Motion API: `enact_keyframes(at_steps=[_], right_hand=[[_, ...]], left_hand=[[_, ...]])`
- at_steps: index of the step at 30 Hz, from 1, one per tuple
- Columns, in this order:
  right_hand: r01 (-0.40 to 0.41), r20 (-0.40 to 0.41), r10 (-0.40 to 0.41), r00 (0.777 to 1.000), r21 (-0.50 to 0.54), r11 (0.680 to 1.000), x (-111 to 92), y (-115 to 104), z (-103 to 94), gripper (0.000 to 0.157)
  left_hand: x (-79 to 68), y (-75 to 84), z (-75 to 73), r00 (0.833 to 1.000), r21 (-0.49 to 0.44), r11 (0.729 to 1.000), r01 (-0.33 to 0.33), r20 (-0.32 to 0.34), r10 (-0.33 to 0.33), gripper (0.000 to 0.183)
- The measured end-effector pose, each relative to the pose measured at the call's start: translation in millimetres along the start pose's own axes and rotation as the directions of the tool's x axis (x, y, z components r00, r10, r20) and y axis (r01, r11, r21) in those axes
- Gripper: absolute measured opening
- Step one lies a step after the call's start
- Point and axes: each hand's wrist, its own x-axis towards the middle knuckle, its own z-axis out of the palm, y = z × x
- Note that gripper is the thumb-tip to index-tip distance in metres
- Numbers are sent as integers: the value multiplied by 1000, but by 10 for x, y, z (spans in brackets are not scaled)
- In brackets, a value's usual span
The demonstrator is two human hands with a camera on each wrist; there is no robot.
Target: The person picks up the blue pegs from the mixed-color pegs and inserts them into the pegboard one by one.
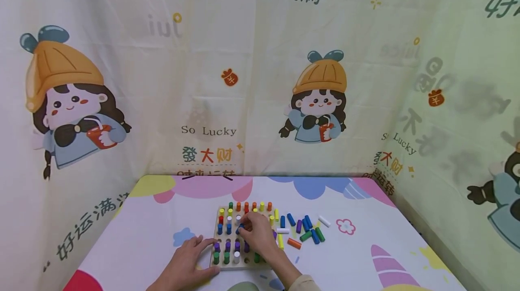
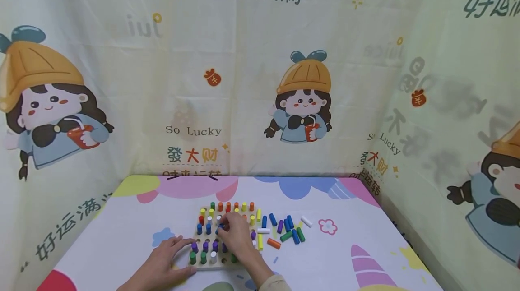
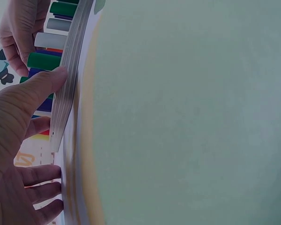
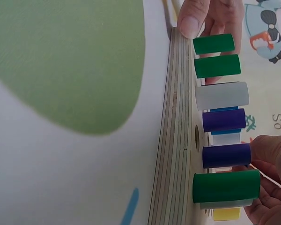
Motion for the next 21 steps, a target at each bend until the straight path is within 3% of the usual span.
enact_keyframes(at_steps=[21], right_hand=[[16,7,-17,1000,30,999,-129,-49,-77,13]], left_hand=[[-31,-9,50,1000,-1,1000,4,-25,-4,81]])
